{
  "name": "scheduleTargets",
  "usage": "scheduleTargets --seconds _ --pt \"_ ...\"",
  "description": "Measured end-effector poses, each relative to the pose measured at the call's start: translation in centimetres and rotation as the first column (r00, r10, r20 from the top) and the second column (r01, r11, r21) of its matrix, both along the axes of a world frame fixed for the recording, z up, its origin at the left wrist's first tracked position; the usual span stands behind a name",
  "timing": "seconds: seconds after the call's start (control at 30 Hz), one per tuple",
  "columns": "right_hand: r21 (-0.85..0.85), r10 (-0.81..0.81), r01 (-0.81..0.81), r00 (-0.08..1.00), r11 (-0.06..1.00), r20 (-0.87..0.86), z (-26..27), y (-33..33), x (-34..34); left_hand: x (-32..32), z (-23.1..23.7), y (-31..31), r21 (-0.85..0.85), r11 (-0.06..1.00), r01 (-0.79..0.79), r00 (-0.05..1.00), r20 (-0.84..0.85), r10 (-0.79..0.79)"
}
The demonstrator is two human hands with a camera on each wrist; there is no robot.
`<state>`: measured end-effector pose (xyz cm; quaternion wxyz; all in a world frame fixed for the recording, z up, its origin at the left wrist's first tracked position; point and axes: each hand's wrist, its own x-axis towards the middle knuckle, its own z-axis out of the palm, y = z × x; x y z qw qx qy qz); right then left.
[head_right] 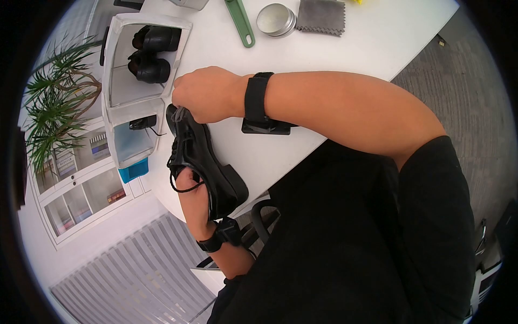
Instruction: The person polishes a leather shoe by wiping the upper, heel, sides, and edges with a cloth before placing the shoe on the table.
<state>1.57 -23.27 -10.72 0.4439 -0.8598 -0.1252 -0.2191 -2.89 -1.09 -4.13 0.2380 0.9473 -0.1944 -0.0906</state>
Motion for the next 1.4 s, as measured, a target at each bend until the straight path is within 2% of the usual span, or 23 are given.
scheduleTargets --seconds 0.1,0.17,0.5,0.7,1.1,1.3,1.4 --pt "0.000 0.003 -0.003 1.000 1.000 0.001 0.1 0.0 0.0 0.1 -0.1 0.2 0.005 1.000 -0.006 1.000 0.015 0.006" --pt "-0.013 0.006 -0.006 1.000 1.000 0.001 0.1 0.0 0.0 0.2 0.1 0.5 0.080 0.997 -0.014 0.999 -0.033 0.017" --pt "-0.033 0.019 -0.019 1.000 0.999 -0.003 0.1 0.1 0.1 0.2 -0.1 0.7 0.094 0.996 -0.010 1.000 -0.012 0.011" --pt "-0.040 0.028 -0.027 1.000 0.999 0.005 0.2 0.0 0.0 0.3 -0.1 0.6 0.034 0.999 0.020 1.000 -0.018 -0.020" --pt "-0.043 0.025 -0.025 1.000 0.999 0.000 0.4 0.0 -0.1 0.1 -0.1 0.9 0.063 0.997 -0.044 0.998 -0.031 0.046" --pt "-0.052 0.024 -0.024 1.000 0.998 -0.002 0.4 0.0 0.0 0.5 -0.8 1.3 0.013 1.000 -0.017 1.000 0.003 0.017" --pt "-0.062 0.022 -0.024 0.999 0.998 -0.026 0.5 -0.1 -0.1 0.9 -0.9 1.9 0.088 0.995 0.037 0.999 -0.009 -0.036"
